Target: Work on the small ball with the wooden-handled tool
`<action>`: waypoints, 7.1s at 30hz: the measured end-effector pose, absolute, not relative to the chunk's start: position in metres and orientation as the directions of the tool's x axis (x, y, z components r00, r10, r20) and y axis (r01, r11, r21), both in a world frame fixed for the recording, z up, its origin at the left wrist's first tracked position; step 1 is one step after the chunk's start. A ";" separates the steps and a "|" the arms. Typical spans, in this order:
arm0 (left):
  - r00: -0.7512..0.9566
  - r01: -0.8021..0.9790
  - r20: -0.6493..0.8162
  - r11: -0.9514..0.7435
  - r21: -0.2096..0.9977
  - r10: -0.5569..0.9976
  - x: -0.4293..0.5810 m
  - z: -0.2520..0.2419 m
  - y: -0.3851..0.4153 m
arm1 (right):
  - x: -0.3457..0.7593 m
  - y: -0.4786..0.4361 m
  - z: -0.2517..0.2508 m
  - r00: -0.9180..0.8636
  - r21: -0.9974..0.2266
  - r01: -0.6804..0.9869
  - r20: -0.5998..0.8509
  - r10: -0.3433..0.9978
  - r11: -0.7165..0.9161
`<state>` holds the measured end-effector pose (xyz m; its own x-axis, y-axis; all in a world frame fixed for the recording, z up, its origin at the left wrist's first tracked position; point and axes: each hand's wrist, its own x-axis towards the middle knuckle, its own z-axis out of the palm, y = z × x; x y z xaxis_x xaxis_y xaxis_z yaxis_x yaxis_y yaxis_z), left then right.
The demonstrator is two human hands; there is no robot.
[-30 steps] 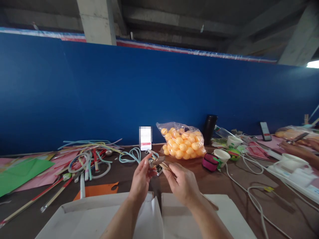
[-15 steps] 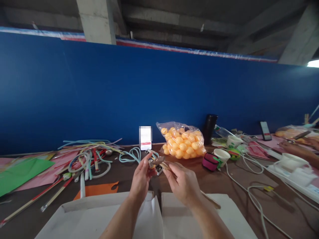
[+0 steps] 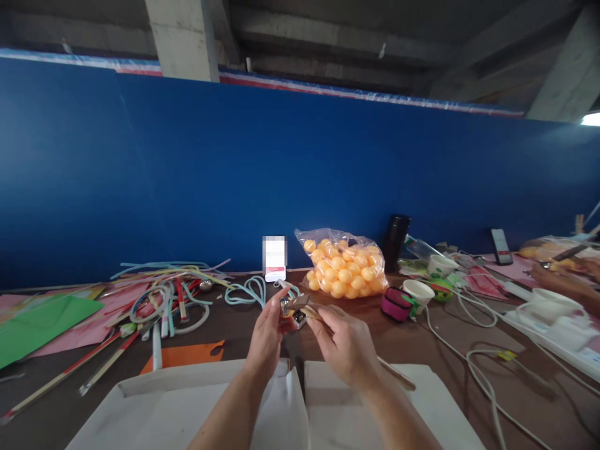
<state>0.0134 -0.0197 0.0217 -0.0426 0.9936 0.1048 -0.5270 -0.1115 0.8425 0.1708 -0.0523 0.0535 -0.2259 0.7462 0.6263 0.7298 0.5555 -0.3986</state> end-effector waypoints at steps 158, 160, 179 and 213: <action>-0.127 -0.528 0.102 -0.154 0.835 0.987 0.014 0.013 -0.009 | 0.169 -0.049 0.049 -0.172 -0.413 0.747 0.638 0.751 0.521; -0.133 -0.526 0.101 -0.156 0.836 0.986 0.015 0.015 -0.010 | 0.169 -0.049 0.050 -0.173 -0.417 0.743 0.636 0.752 0.524; -0.136 -0.539 0.071 -0.133 0.832 0.988 0.014 0.016 -0.010 | 0.170 -0.048 0.048 -0.178 -0.387 0.771 0.631 0.755 0.505; -0.113 -0.534 0.113 -0.156 0.831 0.987 0.013 0.015 -0.010 | 0.169 -0.049 0.049 -0.174 -0.401 0.754 0.643 0.746 0.521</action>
